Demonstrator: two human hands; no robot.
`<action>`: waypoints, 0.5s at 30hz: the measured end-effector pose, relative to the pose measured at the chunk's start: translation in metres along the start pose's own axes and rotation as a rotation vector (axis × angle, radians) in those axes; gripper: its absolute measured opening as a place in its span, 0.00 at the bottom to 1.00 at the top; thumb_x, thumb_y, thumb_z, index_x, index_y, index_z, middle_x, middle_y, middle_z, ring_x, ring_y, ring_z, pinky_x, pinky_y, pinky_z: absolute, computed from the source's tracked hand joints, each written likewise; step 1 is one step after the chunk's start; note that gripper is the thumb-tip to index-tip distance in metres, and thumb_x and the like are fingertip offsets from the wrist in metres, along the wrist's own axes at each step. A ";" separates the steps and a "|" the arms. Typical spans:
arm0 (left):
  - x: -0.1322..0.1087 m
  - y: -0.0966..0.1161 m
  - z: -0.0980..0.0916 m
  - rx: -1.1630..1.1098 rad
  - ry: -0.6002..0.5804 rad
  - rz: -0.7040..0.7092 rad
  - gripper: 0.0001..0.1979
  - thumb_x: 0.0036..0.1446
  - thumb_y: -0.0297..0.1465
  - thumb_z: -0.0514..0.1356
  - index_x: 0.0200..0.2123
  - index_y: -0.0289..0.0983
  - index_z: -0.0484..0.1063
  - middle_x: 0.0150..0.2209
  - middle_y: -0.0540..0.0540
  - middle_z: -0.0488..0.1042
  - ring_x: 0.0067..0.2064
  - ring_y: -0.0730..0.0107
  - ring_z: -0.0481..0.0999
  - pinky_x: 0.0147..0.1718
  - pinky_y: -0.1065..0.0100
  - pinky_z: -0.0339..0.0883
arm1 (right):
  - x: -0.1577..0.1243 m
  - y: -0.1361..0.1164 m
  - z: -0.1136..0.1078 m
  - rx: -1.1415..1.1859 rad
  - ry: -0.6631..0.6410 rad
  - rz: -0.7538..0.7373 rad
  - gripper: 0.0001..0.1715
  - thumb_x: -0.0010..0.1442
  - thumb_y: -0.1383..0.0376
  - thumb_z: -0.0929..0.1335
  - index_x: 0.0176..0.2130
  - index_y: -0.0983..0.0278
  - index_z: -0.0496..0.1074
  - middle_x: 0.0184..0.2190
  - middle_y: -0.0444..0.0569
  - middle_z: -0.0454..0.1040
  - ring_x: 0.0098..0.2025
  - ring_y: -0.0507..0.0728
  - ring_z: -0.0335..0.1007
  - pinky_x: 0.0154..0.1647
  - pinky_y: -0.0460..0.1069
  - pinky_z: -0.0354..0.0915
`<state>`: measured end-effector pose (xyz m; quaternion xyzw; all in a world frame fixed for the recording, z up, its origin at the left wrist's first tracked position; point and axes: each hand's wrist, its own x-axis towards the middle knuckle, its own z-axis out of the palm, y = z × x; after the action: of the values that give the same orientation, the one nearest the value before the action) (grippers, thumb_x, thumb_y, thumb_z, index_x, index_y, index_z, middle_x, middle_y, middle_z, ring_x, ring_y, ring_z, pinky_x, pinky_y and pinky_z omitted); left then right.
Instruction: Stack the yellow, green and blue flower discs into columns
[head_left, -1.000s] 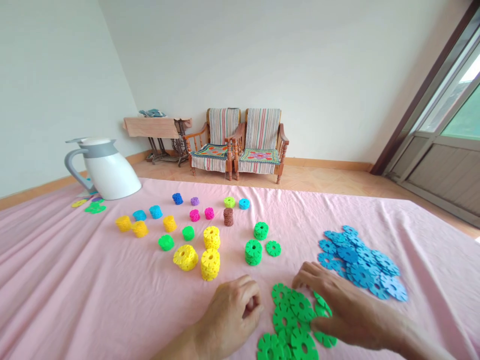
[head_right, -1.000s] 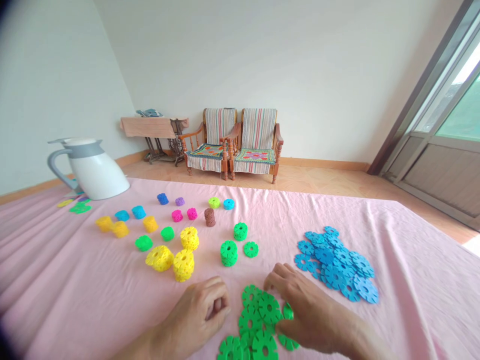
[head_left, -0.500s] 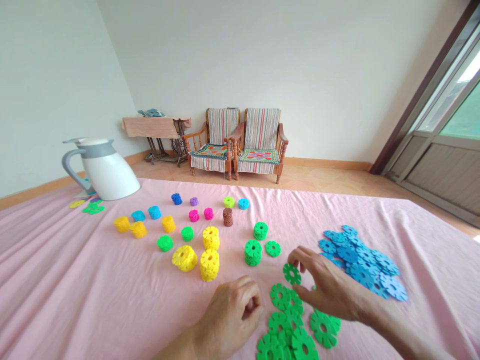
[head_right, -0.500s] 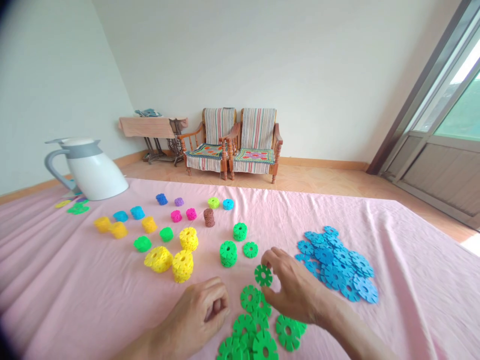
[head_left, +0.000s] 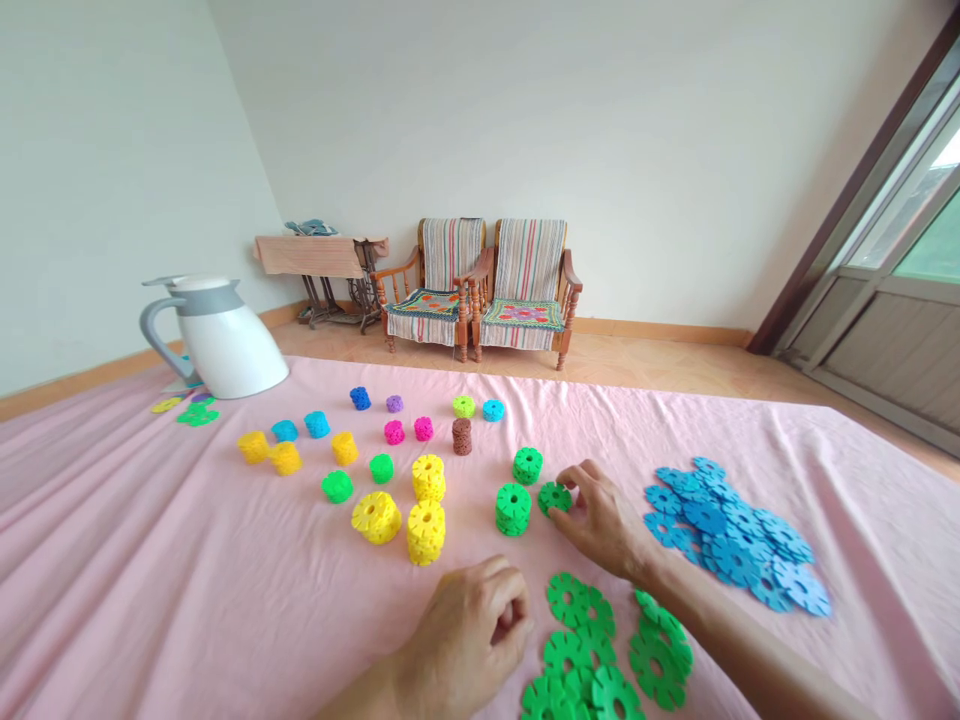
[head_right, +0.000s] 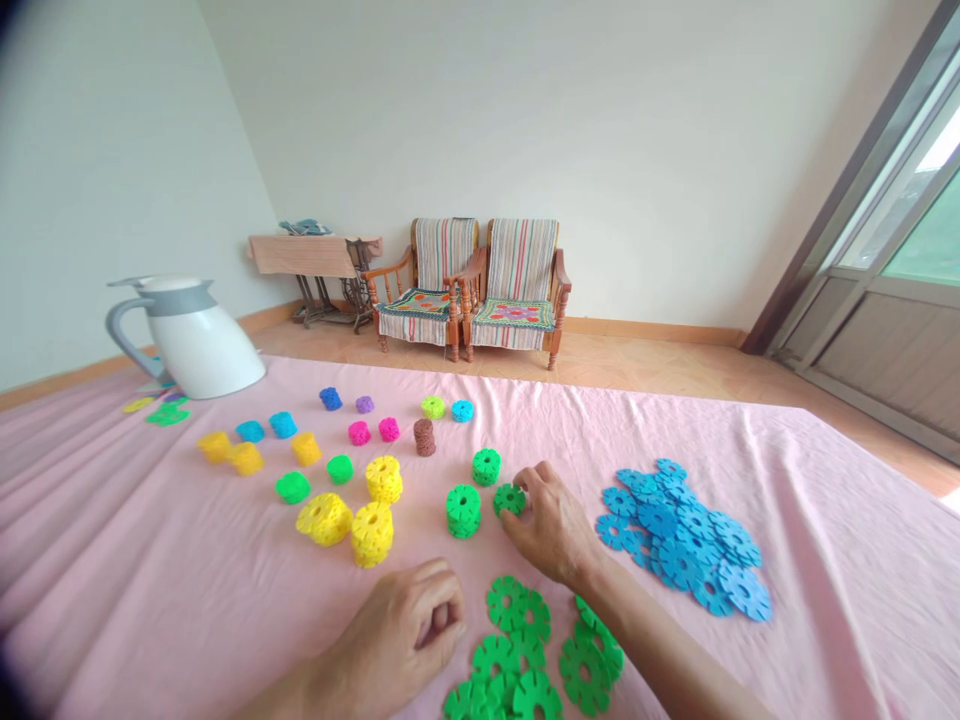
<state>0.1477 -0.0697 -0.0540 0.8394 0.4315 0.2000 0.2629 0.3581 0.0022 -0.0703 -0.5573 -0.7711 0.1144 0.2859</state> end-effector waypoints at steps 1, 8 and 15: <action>0.000 0.000 0.000 0.001 0.000 0.001 0.08 0.47 0.18 0.54 0.25 0.37 0.64 0.26 0.54 0.66 0.27 0.77 0.65 0.26 0.75 0.54 | 0.000 0.000 0.000 -0.004 -0.002 -0.001 0.09 0.53 0.64 0.66 0.36 0.63 0.67 0.34 0.47 0.65 0.33 0.54 0.66 0.36 0.49 0.63; 0.000 -0.001 0.000 -0.006 0.000 0.002 0.08 0.47 0.18 0.54 0.25 0.37 0.65 0.26 0.53 0.67 0.27 0.76 0.66 0.27 0.75 0.55 | 0.003 -0.002 0.000 -0.043 -0.023 -0.003 0.08 0.52 0.64 0.66 0.35 0.63 0.67 0.33 0.47 0.66 0.33 0.55 0.67 0.37 0.50 0.63; 0.000 -0.001 0.000 0.003 0.003 0.009 0.08 0.47 0.18 0.54 0.25 0.37 0.64 0.26 0.53 0.67 0.27 0.76 0.66 0.27 0.75 0.55 | 0.002 -0.003 -0.001 -0.043 -0.034 -0.011 0.09 0.52 0.64 0.66 0.36 0.63 0.67 0.35 0.48 0.66 0.35 0.56 0.68 0.38 0.50 0.64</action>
<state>0.1473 -0.0693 -0.0547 0.8415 0.4282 0.2018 0.2602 0.3564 0.0025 -0.0674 -0.5570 -0.7812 0.1058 0.2611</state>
